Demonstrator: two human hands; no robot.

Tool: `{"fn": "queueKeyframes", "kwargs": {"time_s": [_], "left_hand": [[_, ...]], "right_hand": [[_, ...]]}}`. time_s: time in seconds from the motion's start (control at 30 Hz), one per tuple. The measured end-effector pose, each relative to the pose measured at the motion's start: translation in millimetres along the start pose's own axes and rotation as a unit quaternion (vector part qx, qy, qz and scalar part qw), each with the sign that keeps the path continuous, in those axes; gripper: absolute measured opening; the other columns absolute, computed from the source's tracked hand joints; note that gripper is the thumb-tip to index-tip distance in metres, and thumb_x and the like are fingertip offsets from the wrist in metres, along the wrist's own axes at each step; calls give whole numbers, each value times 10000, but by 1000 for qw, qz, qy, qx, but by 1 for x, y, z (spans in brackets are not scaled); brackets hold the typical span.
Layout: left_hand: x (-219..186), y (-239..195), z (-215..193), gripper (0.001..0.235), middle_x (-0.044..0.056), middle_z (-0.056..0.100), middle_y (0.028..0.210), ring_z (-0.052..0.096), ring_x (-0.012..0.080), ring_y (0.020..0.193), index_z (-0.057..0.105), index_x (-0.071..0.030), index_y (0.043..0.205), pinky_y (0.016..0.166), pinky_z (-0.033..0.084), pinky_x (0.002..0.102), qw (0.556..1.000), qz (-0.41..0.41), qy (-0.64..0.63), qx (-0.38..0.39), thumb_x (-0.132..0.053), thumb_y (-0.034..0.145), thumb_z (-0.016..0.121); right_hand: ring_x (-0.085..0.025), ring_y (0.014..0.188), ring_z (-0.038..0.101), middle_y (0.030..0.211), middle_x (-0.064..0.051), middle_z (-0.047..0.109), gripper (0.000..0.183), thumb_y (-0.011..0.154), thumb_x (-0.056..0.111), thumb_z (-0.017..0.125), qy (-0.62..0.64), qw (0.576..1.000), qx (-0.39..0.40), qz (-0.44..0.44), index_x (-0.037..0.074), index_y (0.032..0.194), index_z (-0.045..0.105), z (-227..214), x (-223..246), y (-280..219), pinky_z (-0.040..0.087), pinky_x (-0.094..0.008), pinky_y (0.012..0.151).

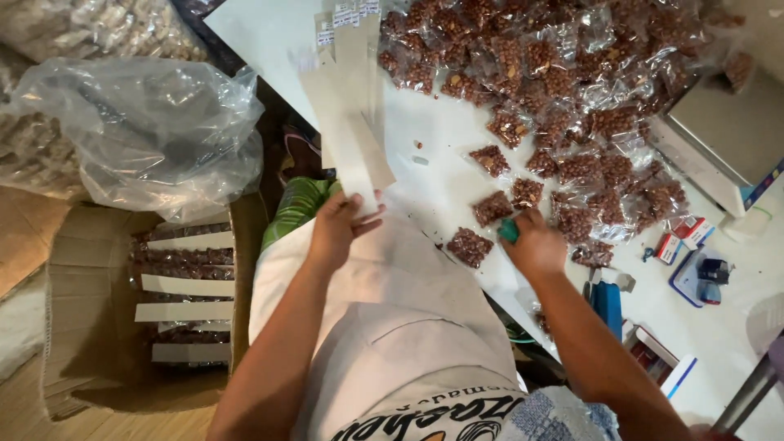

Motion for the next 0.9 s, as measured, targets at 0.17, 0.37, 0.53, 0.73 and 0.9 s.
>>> {"fn": "queueKeyframes", "kwargs": {"time_s": [0.17,0.37,0.53,0.73,0.9], "left_hand": [[29,0,-6,316,240,722,1146,743,391,957,659,36,1227,871,627,523,999,29,7,-34,-100,949,723],[54,-1,31,381,299,708,1109,739,408,874,689,50,1217,794,645,532,999,7,38,1,-88,885,818],[41,-15,50,249,197,754,1002,726,260,856,757,-35,1154,748,644,448,995,24,101,8,-197,967,734],[30,-33,62,314,113,724,849,654,164,743,762,-68,1132,699,609,376,991,59,118,24,-336,972,730],[21,-38,59,335,223,750,1078,704,240,1052,710,-11,1255,954,543,443,967,125,223,13,-226,999,685]], "right_hand": [[-365,780,730,851,-96,709,354,776,399,757,191,976,66,84,141,1016,722,-13,-2,19,570,-445,655],[-203,643,678,625,-94,691,191,710,86,786,566,781,256,69,26,891,780,-163,95,59,572,-354,673],[-190,735,704,752,-49,741,194,776,226,804,490,838,225,81,163,958,786,-136,120,71,544,-335,710],[-269,825,725,833,-63,749,154,807,223,810,443,883,152,27,212,957,778,-149,132,82,548,-367,758],[-292,856,728,845,-103,748,149,827,189,796,437,888,144,1,177,975,776,-167,132,88,553,-385,779]]}}
Point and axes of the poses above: each hand's wrist, its own y-axis towards the middle knuckle, its own z-axis out of the palm, x = y × z, the point moved 3 cm from there along y, towards the middle knuckle
